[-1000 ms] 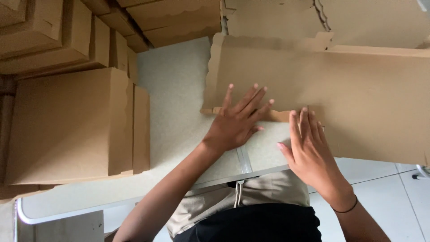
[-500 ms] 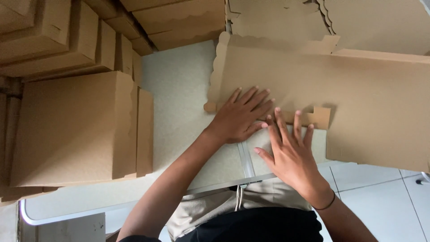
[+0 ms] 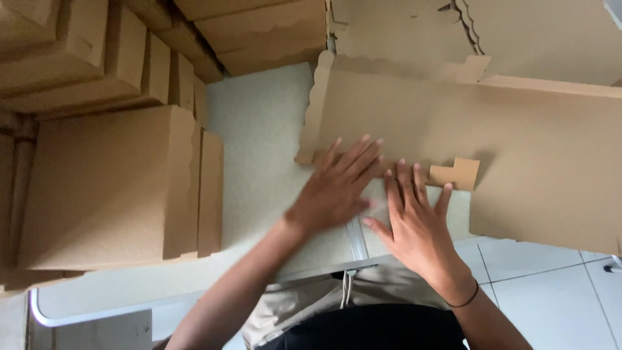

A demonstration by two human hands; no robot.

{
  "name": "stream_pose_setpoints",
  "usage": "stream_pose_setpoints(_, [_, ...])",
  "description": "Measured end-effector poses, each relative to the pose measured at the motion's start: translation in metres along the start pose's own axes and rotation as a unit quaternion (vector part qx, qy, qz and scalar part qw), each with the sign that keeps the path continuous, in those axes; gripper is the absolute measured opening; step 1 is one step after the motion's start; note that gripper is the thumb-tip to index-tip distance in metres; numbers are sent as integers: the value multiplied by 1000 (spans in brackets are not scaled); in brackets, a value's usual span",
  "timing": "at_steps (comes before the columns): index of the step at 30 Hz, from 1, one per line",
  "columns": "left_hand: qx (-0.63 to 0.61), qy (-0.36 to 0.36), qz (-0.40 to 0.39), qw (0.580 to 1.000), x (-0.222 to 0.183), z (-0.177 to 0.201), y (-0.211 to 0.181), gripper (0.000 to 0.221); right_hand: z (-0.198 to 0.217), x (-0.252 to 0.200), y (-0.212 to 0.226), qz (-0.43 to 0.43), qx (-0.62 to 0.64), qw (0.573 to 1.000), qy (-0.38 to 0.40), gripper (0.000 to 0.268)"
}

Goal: The person folds flat cardboard sheets along pre-scored lines to form box shapes. They repeatedly fold flaps and crease edges by hand on a white table, stacking the folded pieces as they finish.

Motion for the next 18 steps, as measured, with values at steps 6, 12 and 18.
stream_pose_setpoints(6, [103,-63,116,986,-34,-8,10,90,1,2,1,0,-16,1000,7,91])
stream_pose_setpoints(12, [106,-17,147,983,-32,-12,15,92,4,2,2,-5,-17,1000,11,92])
stream_pose_setpoints(18, [117,1,159,980,-31,-13,20,91,1,3,0,-5,-28,1000,-1,93])
Point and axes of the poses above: each hand's wrist, its own x-axis towards the middle knuckle, its own z-axis out of the back of the hand, y = z × x, the point moved 10 cm from there along x, towards the middle knuckle, and after that the axes turned 11 degrees about -x, right-handed, at the moved point
